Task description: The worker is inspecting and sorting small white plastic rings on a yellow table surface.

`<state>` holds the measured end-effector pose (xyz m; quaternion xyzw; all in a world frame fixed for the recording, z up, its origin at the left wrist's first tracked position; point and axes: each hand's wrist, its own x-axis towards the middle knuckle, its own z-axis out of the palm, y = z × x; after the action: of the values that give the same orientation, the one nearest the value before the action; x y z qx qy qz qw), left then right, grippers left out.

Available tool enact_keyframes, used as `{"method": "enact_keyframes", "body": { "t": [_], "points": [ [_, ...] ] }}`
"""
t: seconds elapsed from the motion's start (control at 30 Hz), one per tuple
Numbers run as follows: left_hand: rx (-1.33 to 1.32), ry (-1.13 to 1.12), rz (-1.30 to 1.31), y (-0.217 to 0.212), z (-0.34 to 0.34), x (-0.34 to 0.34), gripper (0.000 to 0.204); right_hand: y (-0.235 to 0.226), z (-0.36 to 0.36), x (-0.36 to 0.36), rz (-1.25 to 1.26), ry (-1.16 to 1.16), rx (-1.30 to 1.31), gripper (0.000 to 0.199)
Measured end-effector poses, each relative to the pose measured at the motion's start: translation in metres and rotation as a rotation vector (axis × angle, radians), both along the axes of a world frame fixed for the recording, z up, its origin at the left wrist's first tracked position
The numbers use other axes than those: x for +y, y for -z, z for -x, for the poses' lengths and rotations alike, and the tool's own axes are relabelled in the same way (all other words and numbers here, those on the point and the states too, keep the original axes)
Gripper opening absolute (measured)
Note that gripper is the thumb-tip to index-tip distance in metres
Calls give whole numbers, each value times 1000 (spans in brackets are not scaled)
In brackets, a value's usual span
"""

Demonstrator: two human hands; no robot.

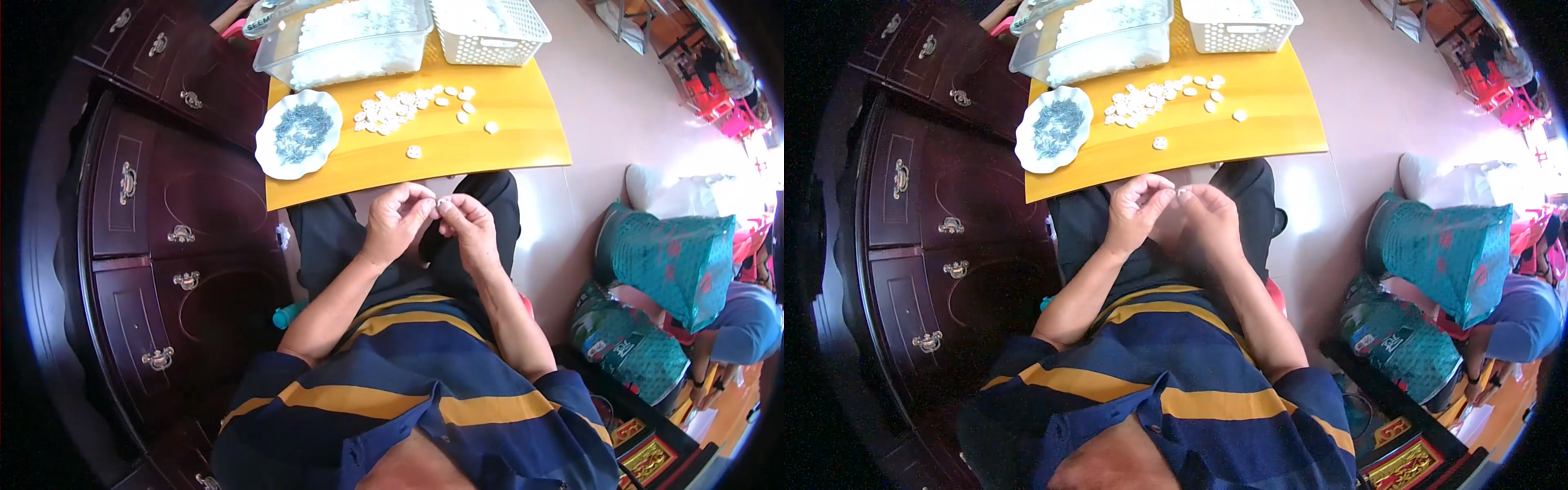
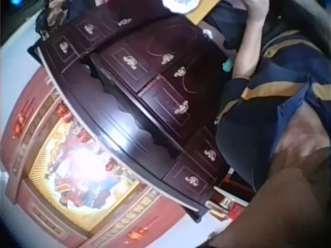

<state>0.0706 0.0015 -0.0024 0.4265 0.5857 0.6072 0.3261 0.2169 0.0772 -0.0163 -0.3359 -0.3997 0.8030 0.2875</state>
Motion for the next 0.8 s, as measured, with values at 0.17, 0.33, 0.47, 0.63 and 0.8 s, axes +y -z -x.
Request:
{"method": "enact_keyframes", "body": {
  "t": [0.17, 0.33, 0.47, 0.63, 0.8],
  "points": [
    [-211, -15, -1, 5, 0, 7, 7, -8, -1, 3, 20, 47, 101, 8],
    [-265, 16, 27, 5, -5, 9, 11, -6, -3, 3, -26, 27, 97, 9],
    [-260, 10, 34, 7, -6, 9, 11, -9, -4, 2, -34, 18, 81, 10],
    [-235, 12, 42, 9, -6, 10, 11, -7, -5, 2, -37, 24, 83, 11],
    [-218, 6, 48, 7, -8, 10, 11, -5, -6, 3, -40, 25, 92, 13]
  ]
}}
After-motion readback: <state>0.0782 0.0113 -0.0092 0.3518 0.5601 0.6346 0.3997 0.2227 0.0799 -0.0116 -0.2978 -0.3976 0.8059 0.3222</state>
